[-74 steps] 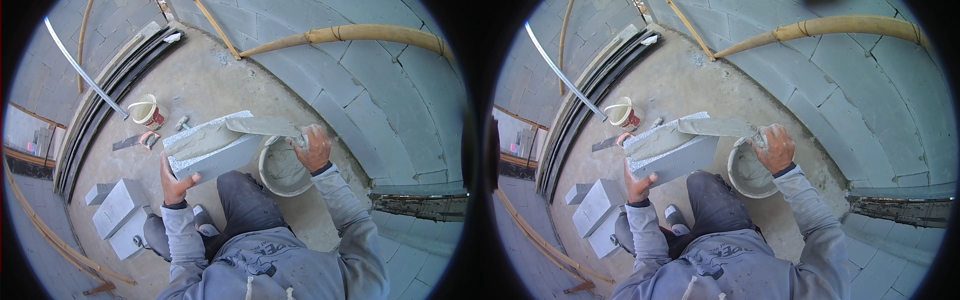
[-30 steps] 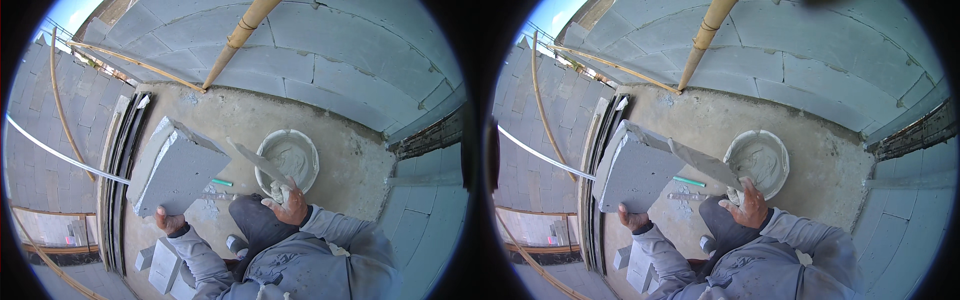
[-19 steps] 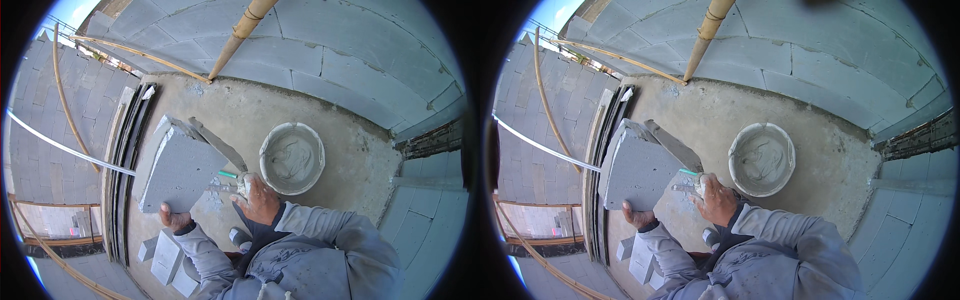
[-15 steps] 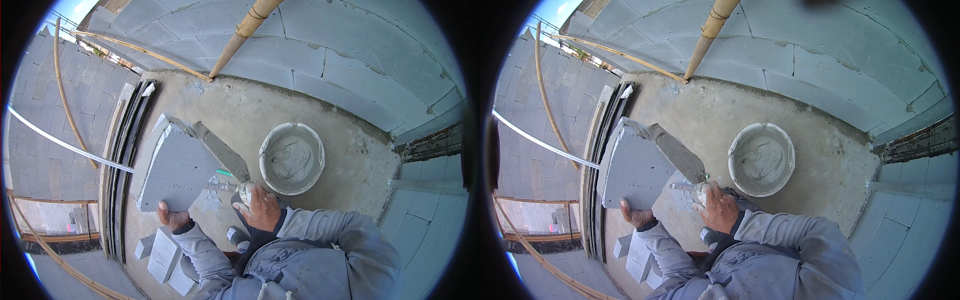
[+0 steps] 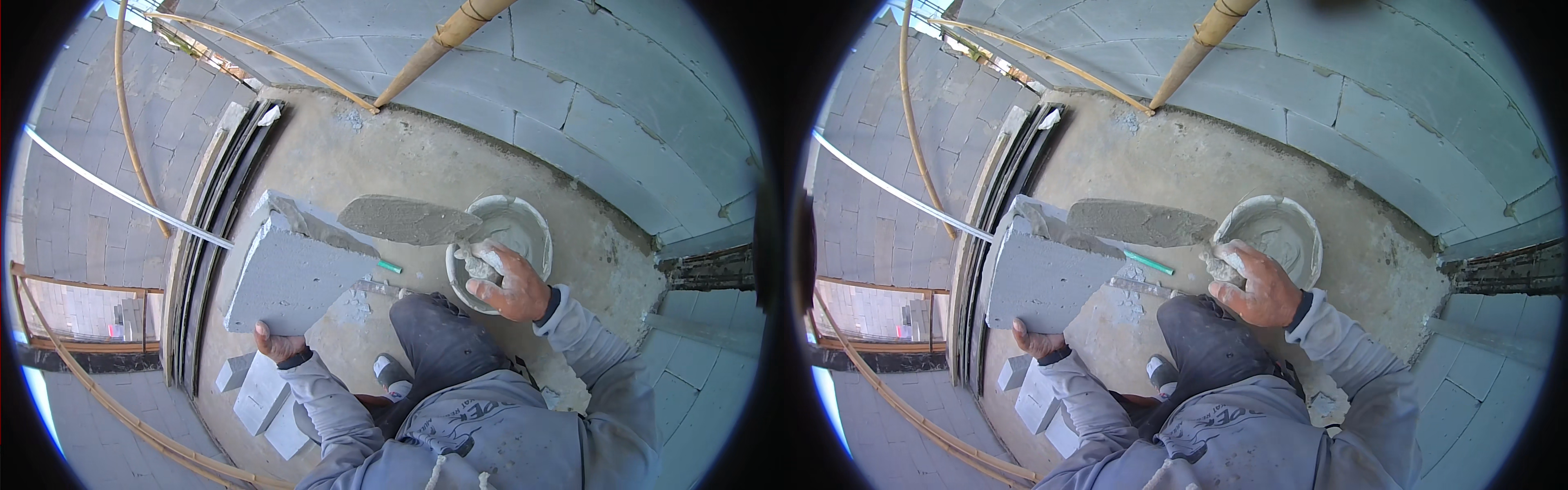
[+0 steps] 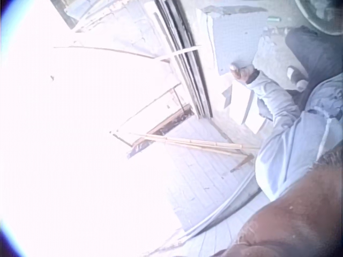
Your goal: The person constructs a wall by measuring and cutting lightweight concrete blocks with a tape measure and a hand saw, then lays them using mortar applied with a trowel. A rubber mallet is used to tap the blocks into place.
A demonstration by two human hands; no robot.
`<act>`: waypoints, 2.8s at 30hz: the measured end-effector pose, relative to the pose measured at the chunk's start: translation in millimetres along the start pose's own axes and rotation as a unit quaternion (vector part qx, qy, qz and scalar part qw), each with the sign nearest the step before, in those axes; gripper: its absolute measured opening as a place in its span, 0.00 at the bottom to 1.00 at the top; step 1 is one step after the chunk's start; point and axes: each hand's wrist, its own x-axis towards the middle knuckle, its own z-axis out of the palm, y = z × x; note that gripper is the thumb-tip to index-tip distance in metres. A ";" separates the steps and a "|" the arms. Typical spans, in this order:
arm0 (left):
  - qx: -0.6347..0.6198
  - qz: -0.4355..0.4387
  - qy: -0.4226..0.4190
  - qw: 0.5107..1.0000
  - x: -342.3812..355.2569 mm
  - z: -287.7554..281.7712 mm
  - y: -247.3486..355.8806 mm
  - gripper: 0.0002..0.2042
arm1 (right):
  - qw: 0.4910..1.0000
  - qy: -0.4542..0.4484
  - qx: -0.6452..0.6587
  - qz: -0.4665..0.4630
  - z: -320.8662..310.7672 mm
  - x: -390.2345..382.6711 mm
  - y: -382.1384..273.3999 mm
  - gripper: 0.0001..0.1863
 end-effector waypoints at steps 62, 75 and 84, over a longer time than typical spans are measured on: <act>0.409 -0.081 -0.016 0.909 81.1 12.0 203.9 0.48 | 0.856 -0.320 -0.366 -0.175 161.3 269.8 -337.9 0.54; 0.483 0.029 -0.065 0.873 185.5 114.1 374.9 0.45 | 0.508 -0.488 -0.636 -0.316 254.5 374.1 -594.3 0.26; 0.478 -0.063 -0.121 0.868 312.4 162.6 372.5 0.46 | 0.516 -0.468 -0.632 -0.339 186.6 500.6 -582.0 0.35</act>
